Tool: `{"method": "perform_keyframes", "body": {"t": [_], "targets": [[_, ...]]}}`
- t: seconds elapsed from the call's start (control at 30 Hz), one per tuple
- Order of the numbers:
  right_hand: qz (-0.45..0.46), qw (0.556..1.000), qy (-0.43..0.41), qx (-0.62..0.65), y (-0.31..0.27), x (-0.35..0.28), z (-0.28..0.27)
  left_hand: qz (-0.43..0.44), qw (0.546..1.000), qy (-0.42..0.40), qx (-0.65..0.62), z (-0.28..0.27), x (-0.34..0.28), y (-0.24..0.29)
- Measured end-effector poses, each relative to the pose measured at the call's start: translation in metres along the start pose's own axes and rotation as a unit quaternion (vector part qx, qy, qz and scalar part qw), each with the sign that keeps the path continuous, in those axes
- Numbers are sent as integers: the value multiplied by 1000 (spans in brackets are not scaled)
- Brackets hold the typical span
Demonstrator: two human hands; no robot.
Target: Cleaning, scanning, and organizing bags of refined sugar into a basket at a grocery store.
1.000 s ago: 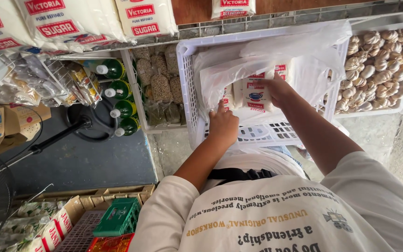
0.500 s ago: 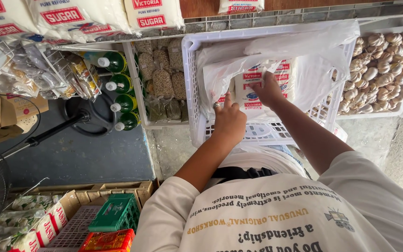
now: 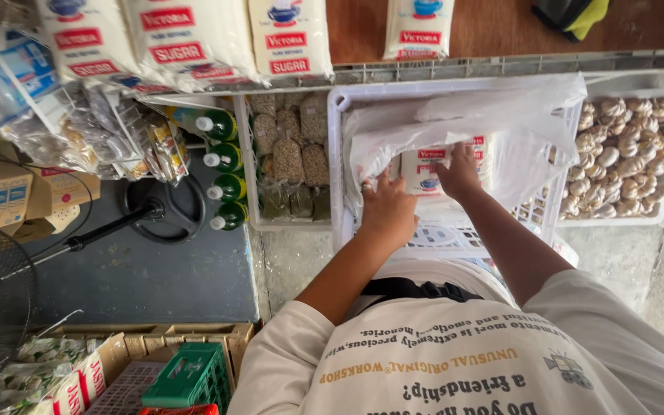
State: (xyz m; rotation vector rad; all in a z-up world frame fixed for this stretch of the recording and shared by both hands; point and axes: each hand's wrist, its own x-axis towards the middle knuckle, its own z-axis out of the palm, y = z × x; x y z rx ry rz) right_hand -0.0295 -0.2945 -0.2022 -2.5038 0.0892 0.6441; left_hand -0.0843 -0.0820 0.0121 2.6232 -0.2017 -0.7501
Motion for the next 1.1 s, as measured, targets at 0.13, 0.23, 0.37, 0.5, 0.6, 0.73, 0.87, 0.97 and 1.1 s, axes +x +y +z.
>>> {"method": "perform_keyframes", "body": {"t": [0.13, 0.23, 0.37, 0.5, 0.6, 0.73, 0.87, 0.97, 1.1], "targets": [[-63, 996, 61, 3, -22, -2, -41, 35, 998, -23, -38, 1, 0, -12], [-103, 992, -7, -68, -56, -10, -83, 53, 957, 54, -282, -6, 5, -30], [-101, 983, -104, -109, -104, -16, -127, -11, 797, 100, -596, -18, 21, -72], [-162, 983, -89, 0, -140, 10, -139, -86, 570, 238, -782, -27, 54, -126], [-101, 977, -128, 137, -174, 27, -133, -93, 459, 276, -840, -31, 69, -157], [-155, 960, -109, 204, -223, 55, -127, -94, 375, 290, -875, -43, 89, -187], [-209, 953, -112, 186, -278, 75, -125, -113, 312, 300, -894, -47, 107, -204], [-239, 948, -99, 186, -307, 103, -110, -148, 289, 301, -897, -39, 116, -204], [-236, 923, -110, 282, -330, 156, -76, -214, 254, 303, -893, -29, 135, -206]]}}
